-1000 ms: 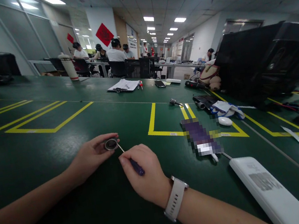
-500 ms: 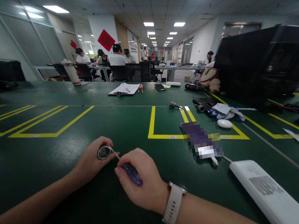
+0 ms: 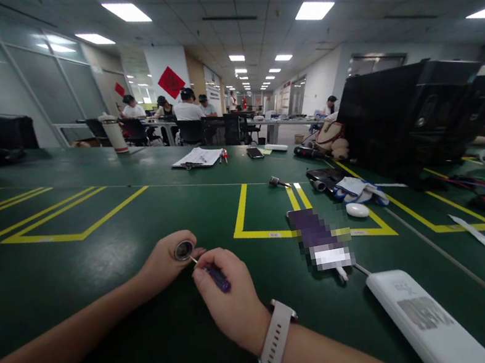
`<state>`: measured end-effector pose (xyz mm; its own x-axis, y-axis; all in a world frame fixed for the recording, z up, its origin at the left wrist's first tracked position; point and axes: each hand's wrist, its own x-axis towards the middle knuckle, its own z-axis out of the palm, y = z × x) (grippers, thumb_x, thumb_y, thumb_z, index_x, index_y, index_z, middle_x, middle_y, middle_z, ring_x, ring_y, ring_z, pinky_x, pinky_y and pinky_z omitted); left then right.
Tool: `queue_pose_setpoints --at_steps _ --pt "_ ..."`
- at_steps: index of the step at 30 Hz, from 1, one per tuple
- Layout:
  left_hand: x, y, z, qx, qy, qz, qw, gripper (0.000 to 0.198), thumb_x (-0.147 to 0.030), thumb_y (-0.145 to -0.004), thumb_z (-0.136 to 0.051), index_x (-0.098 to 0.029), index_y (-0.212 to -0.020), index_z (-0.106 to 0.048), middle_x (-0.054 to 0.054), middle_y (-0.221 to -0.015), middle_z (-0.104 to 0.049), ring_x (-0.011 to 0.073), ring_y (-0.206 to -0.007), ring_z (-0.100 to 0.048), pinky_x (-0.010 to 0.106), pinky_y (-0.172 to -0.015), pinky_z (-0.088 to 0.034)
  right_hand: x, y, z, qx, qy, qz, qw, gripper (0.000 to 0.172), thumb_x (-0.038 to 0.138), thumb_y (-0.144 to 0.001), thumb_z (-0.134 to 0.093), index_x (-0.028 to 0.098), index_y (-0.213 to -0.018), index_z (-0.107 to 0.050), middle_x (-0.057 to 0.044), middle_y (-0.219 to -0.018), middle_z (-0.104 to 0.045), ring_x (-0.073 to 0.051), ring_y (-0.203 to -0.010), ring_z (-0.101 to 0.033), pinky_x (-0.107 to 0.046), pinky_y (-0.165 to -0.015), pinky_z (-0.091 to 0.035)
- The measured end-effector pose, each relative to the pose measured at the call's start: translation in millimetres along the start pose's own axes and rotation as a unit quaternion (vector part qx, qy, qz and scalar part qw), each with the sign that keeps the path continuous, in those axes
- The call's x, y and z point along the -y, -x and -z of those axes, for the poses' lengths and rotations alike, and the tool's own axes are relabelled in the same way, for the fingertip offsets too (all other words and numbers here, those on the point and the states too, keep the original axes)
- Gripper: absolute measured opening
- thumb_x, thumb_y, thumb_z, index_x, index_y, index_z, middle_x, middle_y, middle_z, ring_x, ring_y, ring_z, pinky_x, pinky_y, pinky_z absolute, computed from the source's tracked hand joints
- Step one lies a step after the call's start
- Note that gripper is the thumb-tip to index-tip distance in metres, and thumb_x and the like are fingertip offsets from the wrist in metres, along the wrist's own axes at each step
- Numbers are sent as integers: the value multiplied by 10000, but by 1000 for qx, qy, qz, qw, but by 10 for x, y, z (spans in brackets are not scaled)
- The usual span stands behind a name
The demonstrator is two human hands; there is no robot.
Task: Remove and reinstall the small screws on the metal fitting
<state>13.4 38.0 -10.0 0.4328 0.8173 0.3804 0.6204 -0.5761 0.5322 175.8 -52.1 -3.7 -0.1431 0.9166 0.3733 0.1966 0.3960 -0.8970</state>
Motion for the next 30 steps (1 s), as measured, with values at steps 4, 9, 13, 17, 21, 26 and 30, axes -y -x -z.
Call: queue_pose_setpoints --at_steps 4,9,13,17,21,26,30 --pt "28 29 10 6 -31 -20 999 192 -318 -755 -531 -181 -640 -462 -37 -617 -479 130 -599 -471 241 -543 -355 -21 -7 -20 -13 38 -14 999 114 230 -848 -492 184 -854 -596 -30 -827 -589 -164 -776 -541 -300 -685 -426" --pt "-8 60 34 18 -102 -73 992 144 -236 -769 -511 -179 -642 -470 -19 -638 -513 147 -630 -489 273 -601 -358 15 -11 -37 -12 55 -10 998 102 199 -821 -512 179 -801 -609 -28 -799 -591 -168 -762 -546 -305 -687 -423" --pt "-31 79 40 25 -117 -104 987 151 -205 -788 -494 -176 -642 -468 -11 -648 -520 148 -637 -487 285 -622 -349 -3 -31 -19 -19 -6 -51 998 116 216 -804 -529 175 -747 -621 -23 -754 -604 -165 -725 -543 -299 -670 -413" --pt "-32 93 54 24 -77 -97 992 153 -199 -786 -499 -178 -641 -454 -20 -635 -491 140 -624 -471 274 -604 -344 -100 -75 -7 -28 -176 -88 980 134 222 -797 -527 169 -715 -619 -22 -718 -622 -162 -735 -552 -298 -710 -419" --pt "-23 96 59 30 -18 -75 997 176 -235 -790 -498 -186 -633 -434 -35 -622 -453 126 -599 -454 251 -570 -348 -157 -104 -20 -24 -304 -131 943 123 222 -794 -518 160 -737 -607 -36 -728 -635 -157 -711 -553 -296 -692 -423" --pt "-28 80 51 27 -41 -69 996 174 -243 -788 -496 -186 -633 -441 -35 -617 -468 130 -601 -457 257 -577 -349 -105 -70 -22 -39 -206 -100 973 146 245 -815 -519 168 -745 -621 -30 -740 -626 -163 -743 -553 -297 -708 -420" --pt "-26 79 46 30 -88 -83 992 152 -221 -789 -498 -179 -645 -470 -23 -633 -512 138 -622 -478 277 -612 -348 -69 -41 -21 -23 -102 -93 990 147 256 -816 -530 172 -765 -640 -36 -779 -636 -172 -763 -558 -310 -722 -421"
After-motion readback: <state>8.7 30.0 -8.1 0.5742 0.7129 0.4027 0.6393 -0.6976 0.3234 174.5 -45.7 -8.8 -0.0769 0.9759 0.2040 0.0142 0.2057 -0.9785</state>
